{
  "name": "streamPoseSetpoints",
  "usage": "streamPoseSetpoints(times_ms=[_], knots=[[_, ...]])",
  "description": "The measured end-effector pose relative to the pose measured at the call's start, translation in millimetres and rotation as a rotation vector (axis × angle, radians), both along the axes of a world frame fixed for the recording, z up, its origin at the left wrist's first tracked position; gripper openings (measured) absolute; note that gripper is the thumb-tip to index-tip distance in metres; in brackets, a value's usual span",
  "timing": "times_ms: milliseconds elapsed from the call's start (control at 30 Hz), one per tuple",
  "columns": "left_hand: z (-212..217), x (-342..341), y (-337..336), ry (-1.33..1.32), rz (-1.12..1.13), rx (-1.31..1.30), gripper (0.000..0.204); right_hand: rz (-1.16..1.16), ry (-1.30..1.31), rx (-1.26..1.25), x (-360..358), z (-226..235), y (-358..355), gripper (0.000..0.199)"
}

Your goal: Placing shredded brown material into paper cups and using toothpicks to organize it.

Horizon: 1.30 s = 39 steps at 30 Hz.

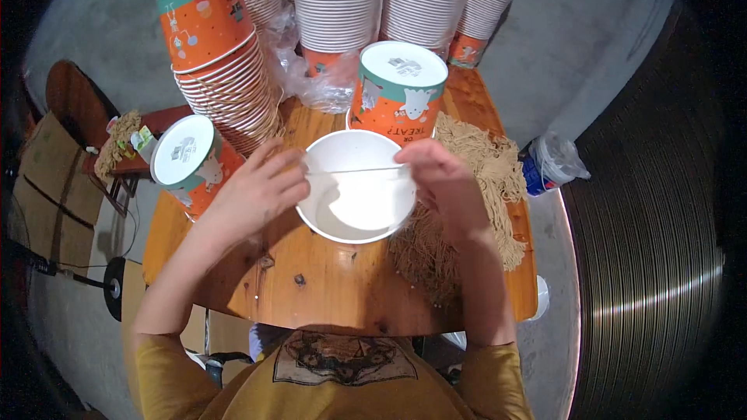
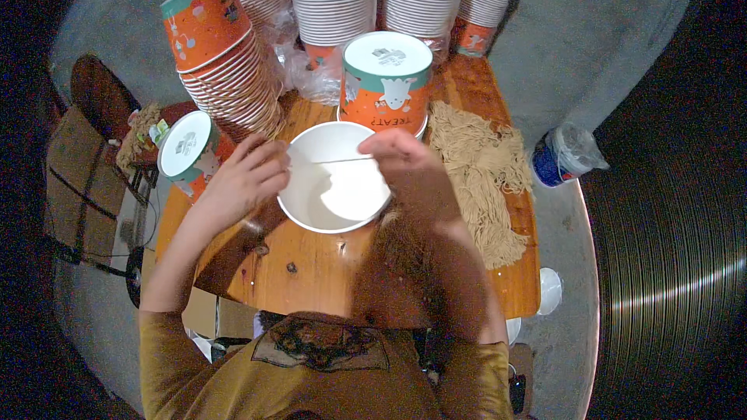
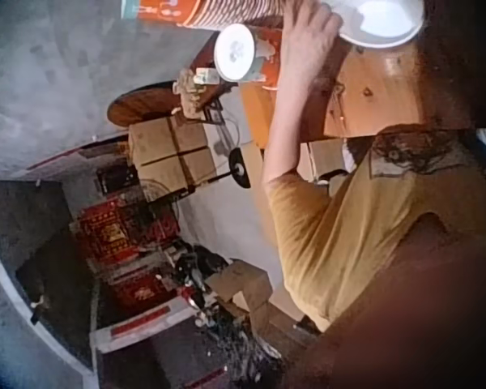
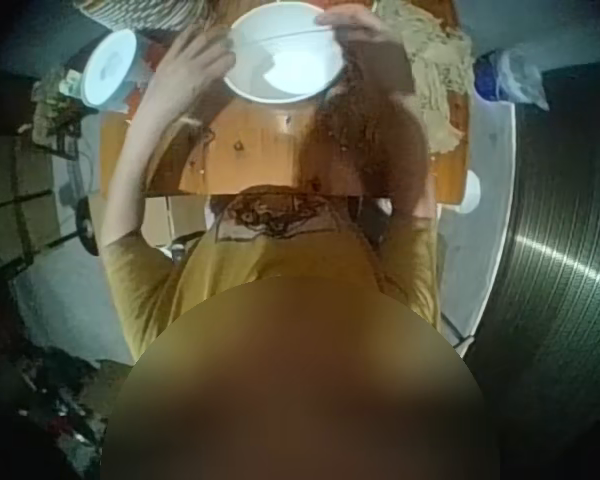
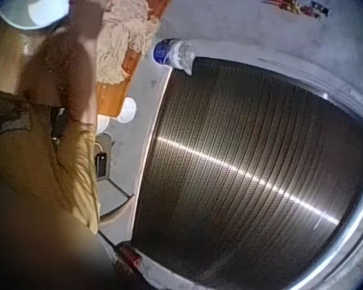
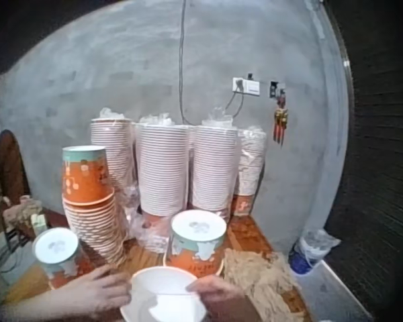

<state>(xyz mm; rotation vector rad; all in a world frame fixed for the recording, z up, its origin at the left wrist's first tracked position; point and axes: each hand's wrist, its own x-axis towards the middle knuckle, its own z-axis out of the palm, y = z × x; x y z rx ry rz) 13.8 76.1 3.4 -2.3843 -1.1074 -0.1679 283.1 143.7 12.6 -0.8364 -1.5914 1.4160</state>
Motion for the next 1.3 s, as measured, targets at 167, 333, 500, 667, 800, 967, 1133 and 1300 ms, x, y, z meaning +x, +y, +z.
streamPoseSetpoints(times_ms=[167, 333, 500, 667, 800, 967, 1133, 1300], knots=[[3, -14, 10, -0.052, 0.099, 0.016, 0.024, -0.07, 0.417, -0.394, 26, -4, -7, 0.013], [22, 25, -10, -0.693, 0.173, -0.105, 0.031, -0.044, 0.611, -0.521, 14, 3, -24, 0.021], [-6, 117, -43, -1.659, -0.162, -0.806, 0.048, 0.041, 0.429, -0.222, -29, 4, -53, 0.019], [-12, 121, -44, -1.777, -0.066, -1.023, 0.036, -0.068, 0.559, -0.209, -28, -3, -52, 0.021], [-10, 114, -45, -1.663, 0.061, -1.084, 0.023, -0.097, 0.674, -0.269, -9, -15, -38, 0.018], [-2, 108, -40, -1.482, 0.117, -0.953, 0.01, -0.241, 0.598, -0.182, 2, -41, -22, 0.017], [1, 104, -21, -1.307, 0.085, -0.819, 0.006, -0.271, 0.175, -0.039, 22, -74, -5, 0.018], [3, 101, -8, -1.198, 0.107, -0.797, 0.009, -0.47, -0.387, 0.536, 18, -58, -31, 0.021]])
